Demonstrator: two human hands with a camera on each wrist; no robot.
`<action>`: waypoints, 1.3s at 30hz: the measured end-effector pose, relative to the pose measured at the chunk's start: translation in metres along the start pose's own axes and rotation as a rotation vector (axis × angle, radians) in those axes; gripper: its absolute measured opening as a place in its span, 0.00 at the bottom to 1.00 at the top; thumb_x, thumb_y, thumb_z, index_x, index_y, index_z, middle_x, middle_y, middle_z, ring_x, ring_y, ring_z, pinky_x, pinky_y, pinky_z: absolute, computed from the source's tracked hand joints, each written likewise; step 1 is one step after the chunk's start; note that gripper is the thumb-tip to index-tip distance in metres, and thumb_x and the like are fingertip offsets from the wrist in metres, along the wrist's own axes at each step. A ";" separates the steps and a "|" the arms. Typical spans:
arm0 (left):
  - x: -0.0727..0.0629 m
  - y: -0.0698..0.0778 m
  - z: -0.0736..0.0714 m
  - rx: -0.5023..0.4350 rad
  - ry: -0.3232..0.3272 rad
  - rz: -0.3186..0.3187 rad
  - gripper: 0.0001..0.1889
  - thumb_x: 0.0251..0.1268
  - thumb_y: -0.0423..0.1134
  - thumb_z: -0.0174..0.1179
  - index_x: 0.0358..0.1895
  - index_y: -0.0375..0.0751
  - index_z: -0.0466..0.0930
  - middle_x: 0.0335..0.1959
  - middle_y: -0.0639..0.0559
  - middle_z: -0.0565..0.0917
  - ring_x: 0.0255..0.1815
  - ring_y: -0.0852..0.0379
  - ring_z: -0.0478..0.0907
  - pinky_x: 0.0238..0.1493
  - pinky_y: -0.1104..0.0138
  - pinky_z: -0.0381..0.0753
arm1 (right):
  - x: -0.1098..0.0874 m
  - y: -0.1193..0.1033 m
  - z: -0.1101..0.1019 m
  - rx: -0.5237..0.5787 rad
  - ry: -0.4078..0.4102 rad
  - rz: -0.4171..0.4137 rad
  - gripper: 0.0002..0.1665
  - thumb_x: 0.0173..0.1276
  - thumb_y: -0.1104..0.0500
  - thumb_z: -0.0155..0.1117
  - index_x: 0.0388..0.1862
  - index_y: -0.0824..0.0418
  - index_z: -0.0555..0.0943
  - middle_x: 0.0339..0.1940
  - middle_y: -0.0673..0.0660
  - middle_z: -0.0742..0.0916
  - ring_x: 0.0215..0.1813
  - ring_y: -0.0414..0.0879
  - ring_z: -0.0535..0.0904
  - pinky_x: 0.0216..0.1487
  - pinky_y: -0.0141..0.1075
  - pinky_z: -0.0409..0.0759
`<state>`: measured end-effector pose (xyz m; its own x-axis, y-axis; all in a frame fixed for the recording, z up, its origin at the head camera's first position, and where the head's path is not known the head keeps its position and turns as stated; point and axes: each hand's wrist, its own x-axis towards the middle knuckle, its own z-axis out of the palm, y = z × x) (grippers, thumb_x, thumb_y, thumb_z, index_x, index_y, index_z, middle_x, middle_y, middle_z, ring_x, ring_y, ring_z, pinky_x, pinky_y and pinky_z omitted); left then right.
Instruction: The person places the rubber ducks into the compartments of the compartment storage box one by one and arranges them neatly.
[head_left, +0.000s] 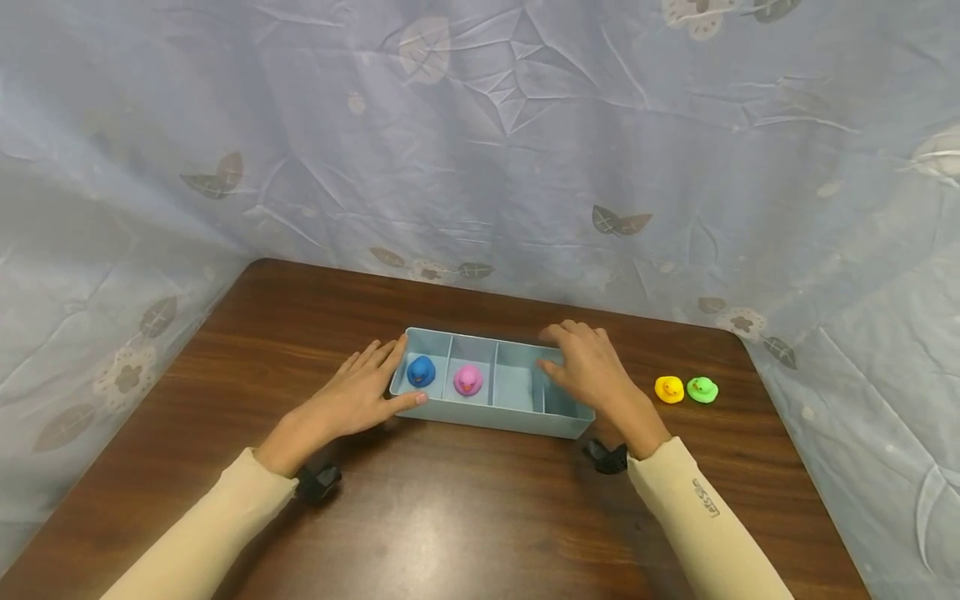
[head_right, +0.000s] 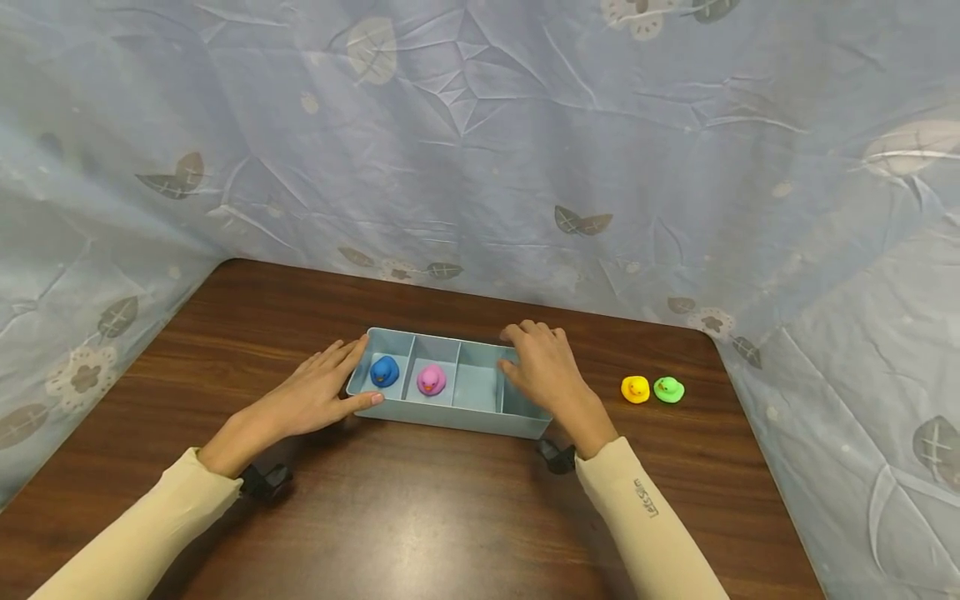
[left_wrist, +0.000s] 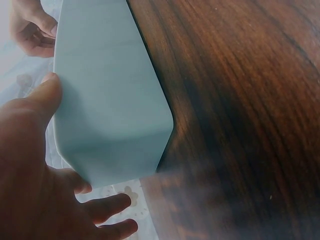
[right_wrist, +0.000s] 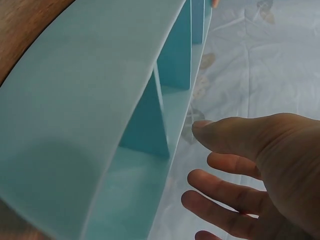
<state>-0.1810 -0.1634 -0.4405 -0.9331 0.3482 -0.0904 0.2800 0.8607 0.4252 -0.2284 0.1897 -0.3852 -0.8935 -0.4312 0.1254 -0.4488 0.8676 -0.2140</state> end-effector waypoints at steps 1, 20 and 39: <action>0.000 0.000 0.000 0.000 -0.001 -0.001 0.57 0.75 0.76 0.50 0.89 0.40 0.39 0.88 0.31 0.53 0.89 0.27 0.47 0.85 0.30 0.49 | -0.001 0.002 0.000 0.002 0.000 0.006 0.25 0.70 0.53 0.77 0.63 0.60 0.85 0.59 0.61 0.90 0.60 0.62 0.85 0.60 0.58 0.77; -0.001 -0.001 0.001 -0.007 0.001 0.004 0.57 0.75 0.75 0.50 0.89 0.38 0.39 0.87 0.30 0.54 0.88 0.26 0.48 0.84 0.30 0.49 | -0.026 0.043 -0.004 0.002 0.041 0.097 0.22 0.71 0.56 0.75 0.60 0.64 0.86 0.57 0.65 0.90 0.59 0.66 0.84 0.57 0.63 0.77; 0.001 -0.001 0.001 0.001 -0.002 0.008 0.56 0.76 0.75 0.49 0.89 0.39 0.38 0.87 0.30 0.54 0.88 0.26 0.48 0.84 0.29 0.49 | -0.062 0.089 -0.021 0.040 0.001 0.247 0.27 0.75 0.55 0.72 0.67 0.66 0.81 0.65 0.73 0.85 0.65 0.73 0.81 0.64 0.71 0.72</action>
<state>-0.1819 -0.1638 -0.4423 -0.9303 0.3558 -0.0889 0.2877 0.8584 0.4247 -0.2125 0.2993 -0.3919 -0.9762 -0.2067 0.0657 -0.2169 0.9362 -0.2766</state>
